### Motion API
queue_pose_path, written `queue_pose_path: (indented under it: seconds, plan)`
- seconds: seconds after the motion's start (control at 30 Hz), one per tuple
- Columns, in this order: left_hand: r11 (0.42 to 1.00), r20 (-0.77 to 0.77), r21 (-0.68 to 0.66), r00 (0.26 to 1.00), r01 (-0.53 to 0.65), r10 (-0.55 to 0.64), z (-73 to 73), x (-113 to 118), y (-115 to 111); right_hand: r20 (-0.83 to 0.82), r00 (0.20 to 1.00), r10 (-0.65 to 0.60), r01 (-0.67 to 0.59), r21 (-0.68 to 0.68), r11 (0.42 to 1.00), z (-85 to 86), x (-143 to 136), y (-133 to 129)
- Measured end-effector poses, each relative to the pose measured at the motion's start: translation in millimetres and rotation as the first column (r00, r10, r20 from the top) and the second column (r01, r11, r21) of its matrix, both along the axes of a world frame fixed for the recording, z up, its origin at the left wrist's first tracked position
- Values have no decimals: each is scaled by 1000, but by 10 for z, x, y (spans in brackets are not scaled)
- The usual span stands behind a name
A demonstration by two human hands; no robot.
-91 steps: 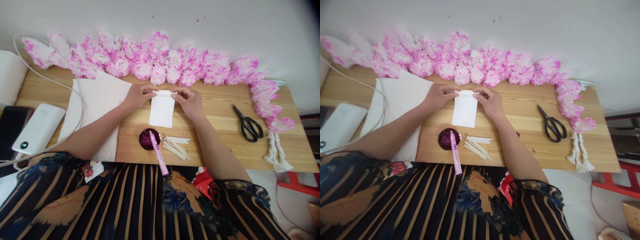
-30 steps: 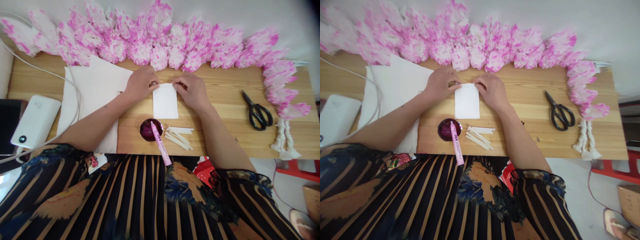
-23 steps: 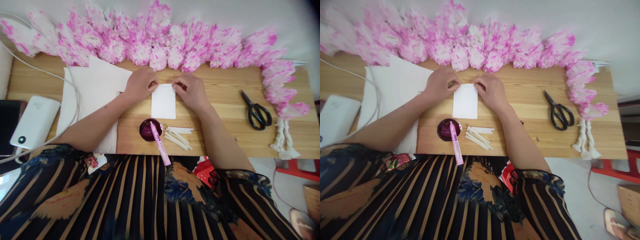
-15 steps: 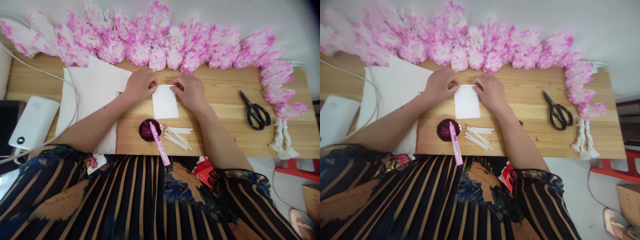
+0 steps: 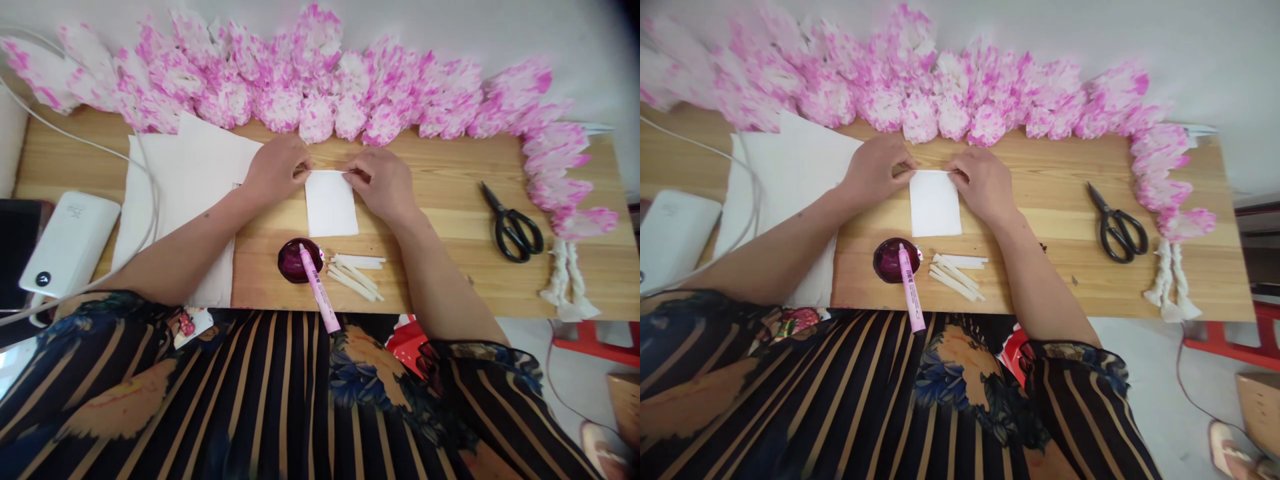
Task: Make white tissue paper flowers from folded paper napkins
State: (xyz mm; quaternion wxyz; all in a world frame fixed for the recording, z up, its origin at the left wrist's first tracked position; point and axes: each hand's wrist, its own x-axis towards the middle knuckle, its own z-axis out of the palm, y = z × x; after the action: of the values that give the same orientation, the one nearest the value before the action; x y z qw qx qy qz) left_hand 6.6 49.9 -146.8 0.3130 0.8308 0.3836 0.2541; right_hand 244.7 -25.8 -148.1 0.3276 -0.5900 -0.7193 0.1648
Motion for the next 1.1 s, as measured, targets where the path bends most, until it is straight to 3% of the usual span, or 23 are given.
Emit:
queue_pose_path:
  seconds: [0.33,0.83,1.1]
  plan:
    - [943,-273,310,961,119,-31,44,-32,-52,249,968,-24,33,-33,999,136,-31,-68]
    - [915,-318,372,948,153,-29,32,5,-94,267,964,7,-6,-5,1000,163,-24,-106]
    - [918,-408,342,912,201,-48,121,3,-126,370,928,33,-26,-24,999,233,-42,-128]
